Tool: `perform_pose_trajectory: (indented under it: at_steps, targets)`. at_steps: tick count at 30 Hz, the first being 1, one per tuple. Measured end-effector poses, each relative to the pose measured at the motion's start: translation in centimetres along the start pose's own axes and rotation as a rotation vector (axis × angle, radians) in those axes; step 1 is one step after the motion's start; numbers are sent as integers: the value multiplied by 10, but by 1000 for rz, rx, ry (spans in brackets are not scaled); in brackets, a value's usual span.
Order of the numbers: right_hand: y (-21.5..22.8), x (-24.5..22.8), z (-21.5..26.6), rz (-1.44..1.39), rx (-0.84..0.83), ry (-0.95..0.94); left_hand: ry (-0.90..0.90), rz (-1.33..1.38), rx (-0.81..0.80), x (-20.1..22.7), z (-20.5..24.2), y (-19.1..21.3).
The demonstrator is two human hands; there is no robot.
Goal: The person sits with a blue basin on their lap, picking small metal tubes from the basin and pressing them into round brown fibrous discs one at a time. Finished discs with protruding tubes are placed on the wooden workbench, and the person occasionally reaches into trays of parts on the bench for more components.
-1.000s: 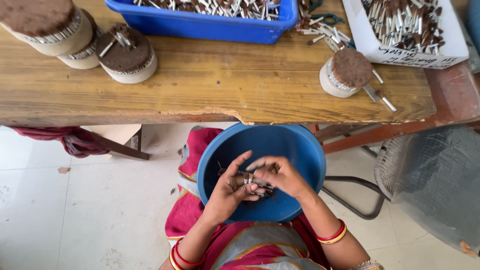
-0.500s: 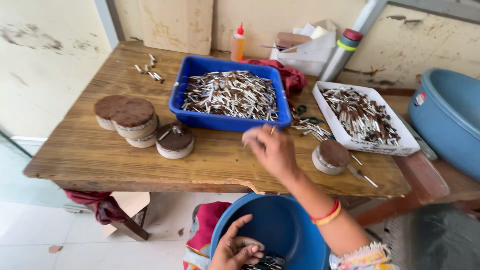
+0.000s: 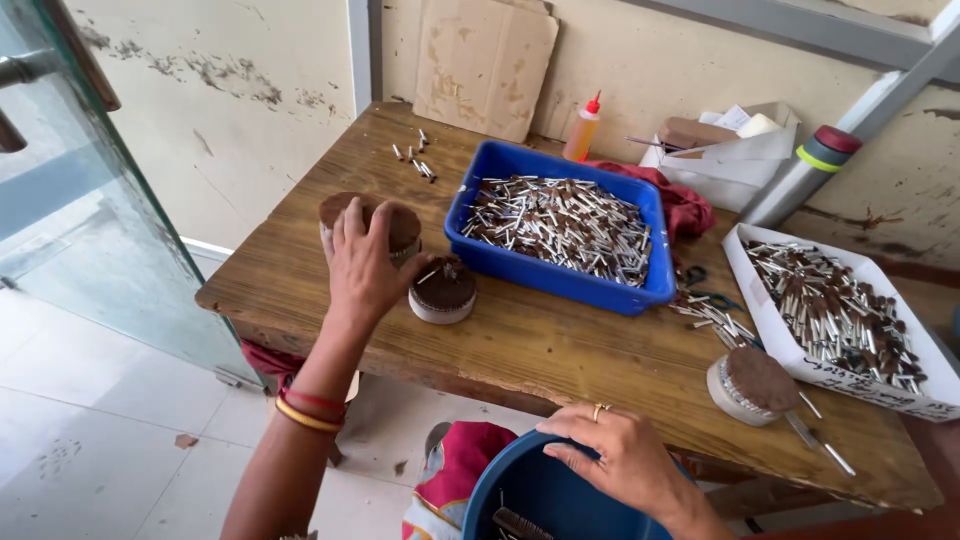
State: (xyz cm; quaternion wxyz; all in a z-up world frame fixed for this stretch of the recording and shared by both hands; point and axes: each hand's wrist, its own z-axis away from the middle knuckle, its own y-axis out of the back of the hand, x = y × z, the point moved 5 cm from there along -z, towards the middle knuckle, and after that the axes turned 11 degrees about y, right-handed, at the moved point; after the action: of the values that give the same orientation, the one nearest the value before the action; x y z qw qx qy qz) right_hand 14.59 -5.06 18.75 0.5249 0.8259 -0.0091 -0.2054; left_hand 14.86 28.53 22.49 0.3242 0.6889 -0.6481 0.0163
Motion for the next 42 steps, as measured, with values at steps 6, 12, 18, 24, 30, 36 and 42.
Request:
perform_pose_trajectory:
  at_steps: [6,12,18,24,30,36,42]
  targets:
    - [9,24,35,-71,115,-113,214,325,-267,41,2,-19]
    - [27,1,32,-74,300,-33,-181,451,-558,149,109,-63]
    - [34,35,59,-77,477,-217,-123,455,-715,168,112,-65]
    - [52,44,20,-157,550,60,231,1175,-1265,177,136,-123]
    - [47,75,0,-141,173,-314,910,1522,-1748,180,154,-154]
    - [32,89,-7,-177,177,-236,1030,1552,-1761,185,149,-159]
    - [29,85,-16,-159,199,-310,1166,1572,-1608,183,148,-166]
